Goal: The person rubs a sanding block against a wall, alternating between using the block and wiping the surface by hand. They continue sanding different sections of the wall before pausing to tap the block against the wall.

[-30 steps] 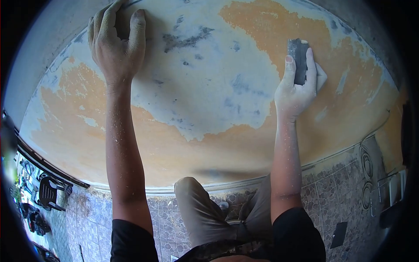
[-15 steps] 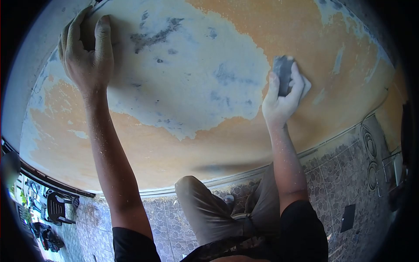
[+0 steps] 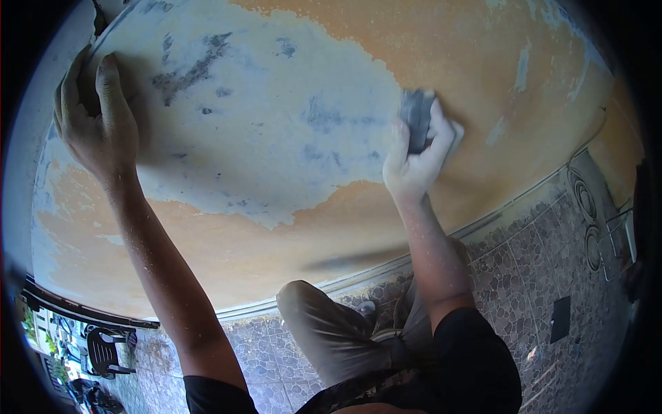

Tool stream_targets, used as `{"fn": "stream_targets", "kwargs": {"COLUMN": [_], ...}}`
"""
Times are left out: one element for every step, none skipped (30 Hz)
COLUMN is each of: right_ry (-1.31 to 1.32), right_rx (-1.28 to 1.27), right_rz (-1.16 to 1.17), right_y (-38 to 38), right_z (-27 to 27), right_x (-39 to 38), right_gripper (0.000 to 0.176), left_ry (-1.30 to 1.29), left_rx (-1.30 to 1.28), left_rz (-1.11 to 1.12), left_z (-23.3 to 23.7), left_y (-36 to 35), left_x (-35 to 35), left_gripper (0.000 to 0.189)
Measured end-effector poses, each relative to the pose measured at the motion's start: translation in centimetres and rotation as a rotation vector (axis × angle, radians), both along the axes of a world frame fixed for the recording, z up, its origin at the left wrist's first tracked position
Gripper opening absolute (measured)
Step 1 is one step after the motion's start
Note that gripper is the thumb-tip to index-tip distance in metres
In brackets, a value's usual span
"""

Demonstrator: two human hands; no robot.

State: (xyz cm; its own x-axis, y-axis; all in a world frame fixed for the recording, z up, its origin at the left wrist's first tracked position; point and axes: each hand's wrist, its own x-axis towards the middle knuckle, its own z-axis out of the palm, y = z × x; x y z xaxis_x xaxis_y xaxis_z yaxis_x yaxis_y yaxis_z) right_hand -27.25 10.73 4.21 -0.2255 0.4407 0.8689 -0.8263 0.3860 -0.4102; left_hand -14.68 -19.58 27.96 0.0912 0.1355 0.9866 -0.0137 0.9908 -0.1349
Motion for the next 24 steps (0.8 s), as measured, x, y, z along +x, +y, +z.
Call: {"fn": "stream_targets", "kwargs": {"right_ry": [0.034, 0.031, 0.045, 0.062, 0.009, -0.017, -0.039, -0.035, -0.07, -0.126, -0.124, -0.12, -0.127, -0.076, -0.038, -0.013, 0.031, 0.083, 0.112, 0.104, 0.048, 0.004, -0.009, -0.036], "right_rx": [-0.057, -0.062, -0.07, -0.076, 0.066, 0.086, 0.106, 0.106, 0.124, 0.215, 0.205, 0.202, 0.207, 0.173, 0.15, -0.006, -0.034, -0.141, -0.087, -0.087, -0.077, -0.07, -0.012, 0.005], "right_rz": [0.036, 0.032, 0.037, 0.043, -0.039, -0.037, -0.036, -0.022, 0.022, -0.007, -0.009, 0.009, 0.031, -0.038, -0.087, 0.076, 0.055, 0.125, 0.043, 0.047, 0.042, 0.034, 0.003, 0.015], "right_y": [0.3, 0.3, 0.3, 0.3, 0.2, -0.2, -1.0, -1.8, -2.5, -2.2, -1.8, -1.8, -1.3, -0.8, 0.0, 0.2, 0.9, 1.1, 1.4, 1.0, 0.2, -0.5, -1.3, -2.3], "right_z": [4.6, 6.2, 7.2, 7.7, 5.9, 2.0, -3.2, -9.3, -17.1, -20.9, -20.6, -19.2, -17.1, -11.0, -5.2, -0.5, 4.3, 7.8, 8.8, 7.9, 6.1, 3.7, -1.3, -7.1], "right_x": [-0.3, -0.6, -0.8, -0.9, 0.5, 1.4, 1.8, 2.3, 2.1, 3.3, 3.3, 2.8, 3.0, 2.3, 1.4, 0.1, -0.8, -1.2, -2.8, -2.3, -1.3, -0.4, 0.4, 1.4], "right_gripper": [0.059, 0.059, 0.059, 0.058, 0.053, 0.052, 0.051, 0.055, 0.062, 0.067, 0.067, 0.066, 0.065, 0.062, 0.058, 0.056, 0.054, 0.055, 0.058, 0.058, 0.061, 0.064, 0.067, 0.069], "left_ry": [0.0, 0.004, -0.013, -0.014, -0.011, -0.001, 0.02, 0.012, 0.002, 0.013, 0.004, 0.003, 0.0, -0.012, -0.015, -0.028, -0.019, -0.01, -0.014, -0.021, -0.017, 0.0, 0.017, 0.017], "left_rx": [0.014, 0.027, 0.04, 0.039, 0.041, 0.042, 0.043, 0.047, 0.048, 0.047, 0.036, 0.014, 0.001, 0.002, 0.003, 0.004, 0.019, 0.034, 0.05, 0.051, 0.055, 0.055, 0.055, 0.062], "left_rz": [-0.05, -0.097, -0.087, -0.086, -0.07, -0.057, -0.061, -0.006, 0.048, 0.044, 0.021, -0.004, -0.007, -0.009, -0.016, -0.02, -0.035, -0.047, -0.074, -0.069, -0.046, -0.028, -0.03, -0.03], "left_z": [0.0, 0.0, 0.0, -0.1, -0.1, 0.0, 0.1, 0.0, -0.1, -0.3, -0.5, 0.0, 0.3, 0.1, 0.1, 0.1, 0.1, 0.0, 0.0, -0.1, -0.2, 0.0, 0.0, -0.1], "left_y": [0.3, 0.5, 0.6, 0.7, 0.7, 0.7, 0.7, 0.8, 0.9, 0.8, 0.7, 0.5, 0.5, 0.5, 0.6, 0.7, 0.8, 0.8, 1.0, 1.0, 1.0, 1.1, 1.2, 1.3], "left_x": [0.0, 0.0, 0.2, 0.3, 0.2, 0.2, 0.2, 0.2, 0.2, 0.2, 0.2, 0.1, 0.1, 0.4, 0.3, 0.2, 0.3, 0.3, 0.3, 0.3, 0.4, 0.3, 0.2, 0.1], "left_gripper": [0.044, 0.043, 0.043, 0.043, 0.043, 0.044, 0.044, 0.044, 0.044, 0.044, 0.043, 0.043, 0.043, 0.042, 0.041, 0.041, 0.04, 0.04, 0.039, 0.039, 0.039, 0.039, 0.039, 0.039]}}
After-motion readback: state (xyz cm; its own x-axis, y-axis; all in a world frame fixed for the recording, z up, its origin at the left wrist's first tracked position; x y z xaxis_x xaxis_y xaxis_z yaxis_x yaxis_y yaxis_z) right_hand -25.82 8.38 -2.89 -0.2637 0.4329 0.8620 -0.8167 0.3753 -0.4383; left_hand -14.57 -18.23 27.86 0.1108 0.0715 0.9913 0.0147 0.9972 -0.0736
